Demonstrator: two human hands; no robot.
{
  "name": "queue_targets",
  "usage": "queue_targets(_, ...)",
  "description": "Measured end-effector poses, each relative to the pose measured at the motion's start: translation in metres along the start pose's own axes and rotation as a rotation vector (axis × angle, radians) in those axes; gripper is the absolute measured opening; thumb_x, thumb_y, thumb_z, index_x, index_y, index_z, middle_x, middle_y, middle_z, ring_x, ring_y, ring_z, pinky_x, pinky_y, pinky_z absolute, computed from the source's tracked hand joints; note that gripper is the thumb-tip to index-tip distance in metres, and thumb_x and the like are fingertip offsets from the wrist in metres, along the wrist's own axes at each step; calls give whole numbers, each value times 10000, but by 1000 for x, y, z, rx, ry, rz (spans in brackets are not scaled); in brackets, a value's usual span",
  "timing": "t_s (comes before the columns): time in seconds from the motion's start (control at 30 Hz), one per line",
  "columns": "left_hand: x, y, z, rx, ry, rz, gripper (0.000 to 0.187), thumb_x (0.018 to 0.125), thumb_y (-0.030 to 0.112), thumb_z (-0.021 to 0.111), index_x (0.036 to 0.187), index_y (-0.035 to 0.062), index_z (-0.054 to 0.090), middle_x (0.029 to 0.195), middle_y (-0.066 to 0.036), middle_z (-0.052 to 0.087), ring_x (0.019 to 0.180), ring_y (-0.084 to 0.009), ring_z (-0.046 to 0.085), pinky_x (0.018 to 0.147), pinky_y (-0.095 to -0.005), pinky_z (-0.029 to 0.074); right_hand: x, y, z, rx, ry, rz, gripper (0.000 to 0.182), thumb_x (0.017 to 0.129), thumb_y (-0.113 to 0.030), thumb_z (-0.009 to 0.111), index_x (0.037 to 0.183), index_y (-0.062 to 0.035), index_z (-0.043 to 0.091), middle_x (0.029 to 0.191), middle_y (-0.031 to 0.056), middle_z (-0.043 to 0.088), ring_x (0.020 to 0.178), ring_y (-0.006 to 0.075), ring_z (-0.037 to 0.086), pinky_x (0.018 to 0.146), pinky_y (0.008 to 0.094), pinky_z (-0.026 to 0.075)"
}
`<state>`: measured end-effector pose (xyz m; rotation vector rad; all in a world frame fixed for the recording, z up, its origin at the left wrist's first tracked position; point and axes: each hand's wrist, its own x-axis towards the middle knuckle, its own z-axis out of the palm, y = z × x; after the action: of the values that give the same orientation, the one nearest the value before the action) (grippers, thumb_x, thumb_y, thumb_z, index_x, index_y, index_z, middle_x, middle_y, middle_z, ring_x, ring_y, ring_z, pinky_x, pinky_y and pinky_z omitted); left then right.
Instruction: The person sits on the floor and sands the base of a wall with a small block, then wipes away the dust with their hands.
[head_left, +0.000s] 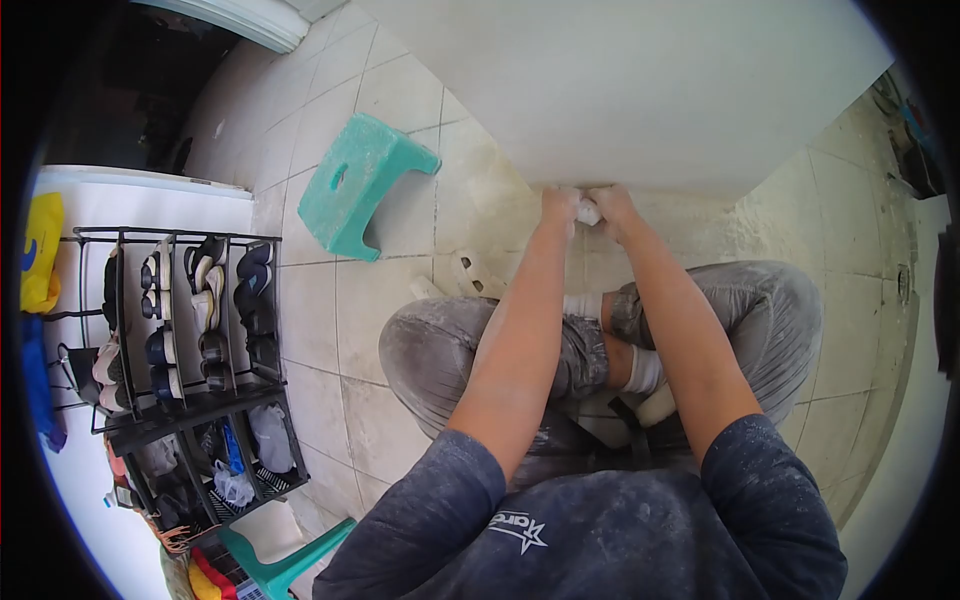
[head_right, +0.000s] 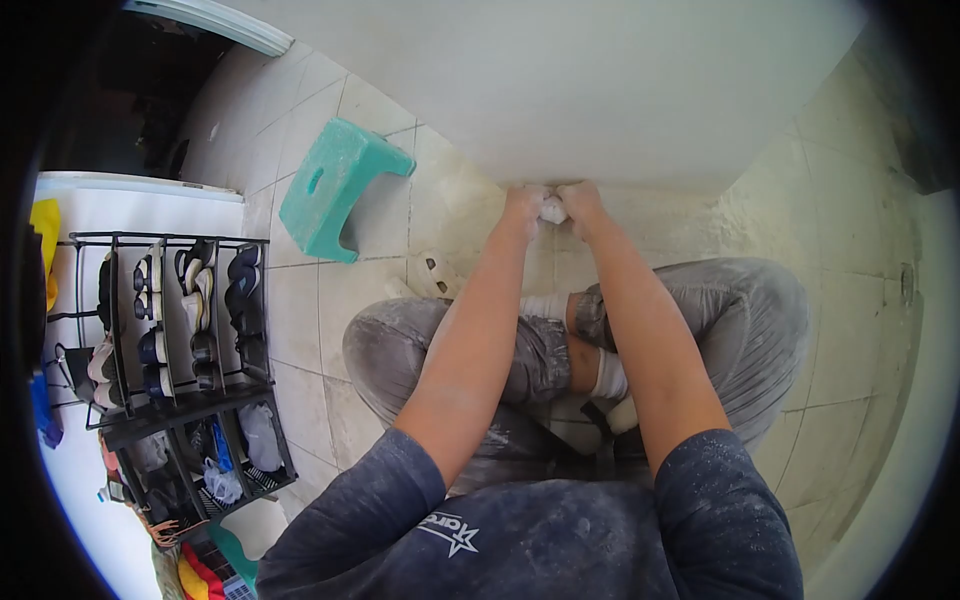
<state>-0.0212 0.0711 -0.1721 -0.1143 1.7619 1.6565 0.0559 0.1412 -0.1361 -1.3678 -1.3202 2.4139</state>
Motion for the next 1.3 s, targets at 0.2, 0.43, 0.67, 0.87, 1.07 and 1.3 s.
queue_targets(0.2,-17,23,8,6,64,42,139,652,-34,541,790,-54,535,708,-113,535,626,-215,538,534,-357,432,5,4,1,91,-5,-123,178,767,-46,553,917,50,549,839,137,576,713,230,587,547,361,479)
queue_targets(0.43,-7,8,0,13,-34,-35,304,711,-52,542,1003,-60,458,853,-135,536,706,-234,560,574,-362,466,24,18,-5,40,-16,-95,181,767,-63,550,926,26,555,838,117,575,714,216,577,555,366,453)
queue_targets(0.67,-19,15,1,25,-8,-43,257,701,-69,532,954,-60,485,845,-136,544,723,-244,562,593,-366,474,18,19,-7,56,-17,-83,170,766,-62,551,918,13,567,836,117,574,697,221,577,561,375,462)
queue_targets(0.87,-12,8,7,-42,65,85,194,648,-32,540,840,-53,540,743,-128,555,631,-224,550,531,-355,430,-6,-7,4,89,-25,-108,208,773,-56,552,970,12,548,909,109,573,780,206,582,605,356,487)
queue_targets(1.07,-7,7,0,66,-42,-8,210,686,-41,546,894,-41,520,797,-114,544,677,-214,557,571,-351,453,12,9,-4,57,-29,-108,180,759,-35,548,926,31,558,833,119,575,683,225,579,538,384,472)
queue_targets(1.3,-4,-2,-5,81,17,-25,204,651,-39,539,854,-58,532,769,-124,561,663,-230,557,547,-357,442,20,16,-6,30,-26,-97,182,745,-37,549,911,35,561,833,123,571,697,219,578,531,370,465)
